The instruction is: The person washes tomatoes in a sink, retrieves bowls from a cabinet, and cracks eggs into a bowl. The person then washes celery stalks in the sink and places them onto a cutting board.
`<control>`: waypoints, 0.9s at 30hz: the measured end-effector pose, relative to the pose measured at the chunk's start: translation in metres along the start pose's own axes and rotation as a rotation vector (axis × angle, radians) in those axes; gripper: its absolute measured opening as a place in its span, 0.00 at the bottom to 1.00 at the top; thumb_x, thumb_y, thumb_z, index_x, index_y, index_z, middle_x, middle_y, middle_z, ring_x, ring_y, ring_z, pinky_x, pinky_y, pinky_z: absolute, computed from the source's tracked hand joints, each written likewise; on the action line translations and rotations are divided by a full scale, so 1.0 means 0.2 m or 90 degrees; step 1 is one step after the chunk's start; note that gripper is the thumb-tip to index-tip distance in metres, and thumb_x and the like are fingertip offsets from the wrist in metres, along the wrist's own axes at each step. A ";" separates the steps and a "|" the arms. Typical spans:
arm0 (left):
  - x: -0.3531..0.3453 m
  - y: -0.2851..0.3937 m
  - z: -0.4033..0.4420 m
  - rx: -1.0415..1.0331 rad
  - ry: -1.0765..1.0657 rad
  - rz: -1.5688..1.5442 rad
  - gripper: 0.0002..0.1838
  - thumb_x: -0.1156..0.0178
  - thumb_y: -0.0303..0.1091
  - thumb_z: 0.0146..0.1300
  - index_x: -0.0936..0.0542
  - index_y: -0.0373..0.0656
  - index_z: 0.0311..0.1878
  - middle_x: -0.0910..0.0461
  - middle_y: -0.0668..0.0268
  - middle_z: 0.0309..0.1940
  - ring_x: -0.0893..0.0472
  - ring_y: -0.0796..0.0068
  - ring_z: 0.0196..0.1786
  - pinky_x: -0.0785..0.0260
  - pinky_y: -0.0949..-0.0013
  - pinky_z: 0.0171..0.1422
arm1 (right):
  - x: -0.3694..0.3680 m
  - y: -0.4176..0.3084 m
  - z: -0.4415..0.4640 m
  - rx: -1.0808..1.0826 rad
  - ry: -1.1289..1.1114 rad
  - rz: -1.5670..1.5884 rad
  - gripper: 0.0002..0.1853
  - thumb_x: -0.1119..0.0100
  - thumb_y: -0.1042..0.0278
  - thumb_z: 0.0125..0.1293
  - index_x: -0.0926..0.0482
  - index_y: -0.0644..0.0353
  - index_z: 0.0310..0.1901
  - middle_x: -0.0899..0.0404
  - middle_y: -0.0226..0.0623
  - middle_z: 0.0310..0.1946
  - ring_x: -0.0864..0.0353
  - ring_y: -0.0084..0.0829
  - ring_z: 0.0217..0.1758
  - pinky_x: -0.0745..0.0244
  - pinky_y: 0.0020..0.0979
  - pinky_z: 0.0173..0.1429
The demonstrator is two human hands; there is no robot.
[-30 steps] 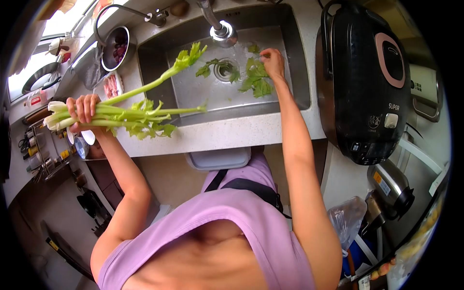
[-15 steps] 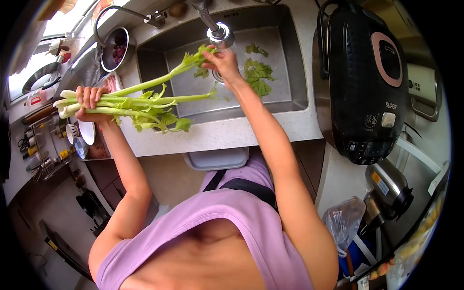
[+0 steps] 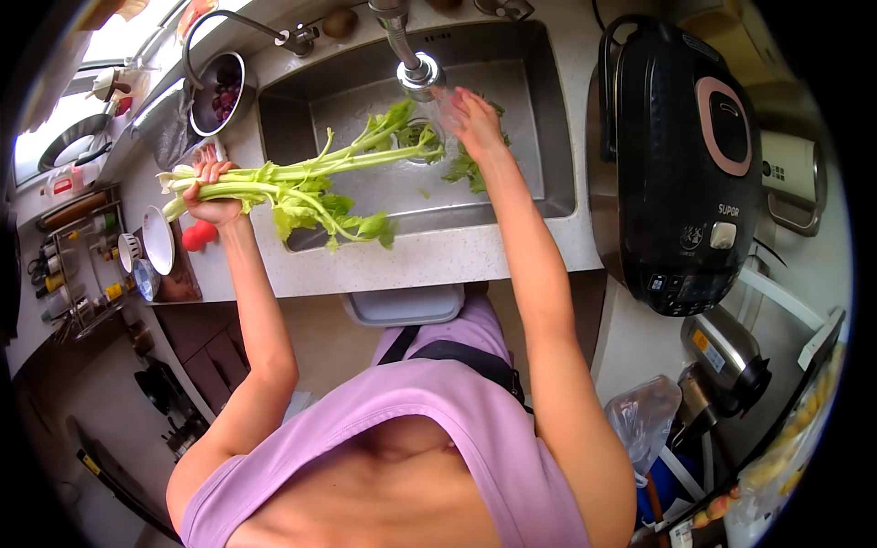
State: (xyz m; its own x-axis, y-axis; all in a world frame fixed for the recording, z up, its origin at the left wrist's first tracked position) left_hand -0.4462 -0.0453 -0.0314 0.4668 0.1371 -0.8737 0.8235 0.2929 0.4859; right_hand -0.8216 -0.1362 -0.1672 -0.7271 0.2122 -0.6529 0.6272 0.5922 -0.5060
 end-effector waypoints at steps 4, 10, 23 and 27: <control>0.04 -0.08 -0.01 -0.071 0.074 0.085 0.11 0.44 0.34 0.45 0.31 0.46 0.33 0.32 0.68 0.23 0.29 0.73 0.29 0.33 0.64 0.48 | -0.18 0.01 -0.24 -0.101 -0.157 -0.148 0.18 0.43 0.64 0.66 0.29 0.67 0.52 0.24 0.45 0.47 0.21 0.37 0.50 0.20 0.35 0.52; 0.02 -0.31 0.00 -0.079 0.109 0.130 0.09 0.44 0.30 0.45 0.30 0.46 0.32 0.31 0.66 0.23 0.29 0.69 0.31 0.33 0.60 0.52 | 0.16 -0.03 -0.05 0.149 0.064 -0.213 0.13 0.42 0.72 0.64 0.25 0.66 0.48 0.20 0.42 0.39 0.18 0.30 0.41 0.21 0.26 0.49; -0.03 -0.57 0.06 0.032 -0.045 -0.020 0.11 0.46 0.28 0.42 0.33 0.45 0.32 0.35 0.68 0.23 0.32 0.74 0.30 0.33 0.64 0.53 | -0.04 -0.12 -0.11 -0.014 -0.376 -0.641 0.17 0.47 0.59 0.68 0.20 0.65 0.47 0.17 0.37 0.33 0.20 0.25 0.32 0.27 0.28 0.44; -0.03 -0.53 0.05 0.045 -0.087 -0.074 0.12 0.46 0.30 0.42 0.33 0.46 0.33 0.35 0.68 0.22 0.31 0.75 0.29 0.31 0.64 0.51 | -0.14 -0.18 -0.18 -0.087 -0.453 -0.665 0.18 0.43 0.62 0.65 0.21 0.66 0.50 0.17 0.36 0.37 0.20 0.21 0.32 0.24 0.23 0.42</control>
State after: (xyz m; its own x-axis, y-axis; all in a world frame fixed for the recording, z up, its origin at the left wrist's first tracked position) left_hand -0.5323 -0.0864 -0.0779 0.4020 -0.0250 -0.9153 0.8930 0.2314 0.3859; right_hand -0.8329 -0.1359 -0.1104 -0.5197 -0.8395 -0.1586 -0.2171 0.3094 -0.9258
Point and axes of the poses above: each hand's wrist, its own z-axis towards the middle knuckle, its own x-axis out of the back of the hand, y = z × x, the point moved 3 cm from there along z, towards the middle knuckle
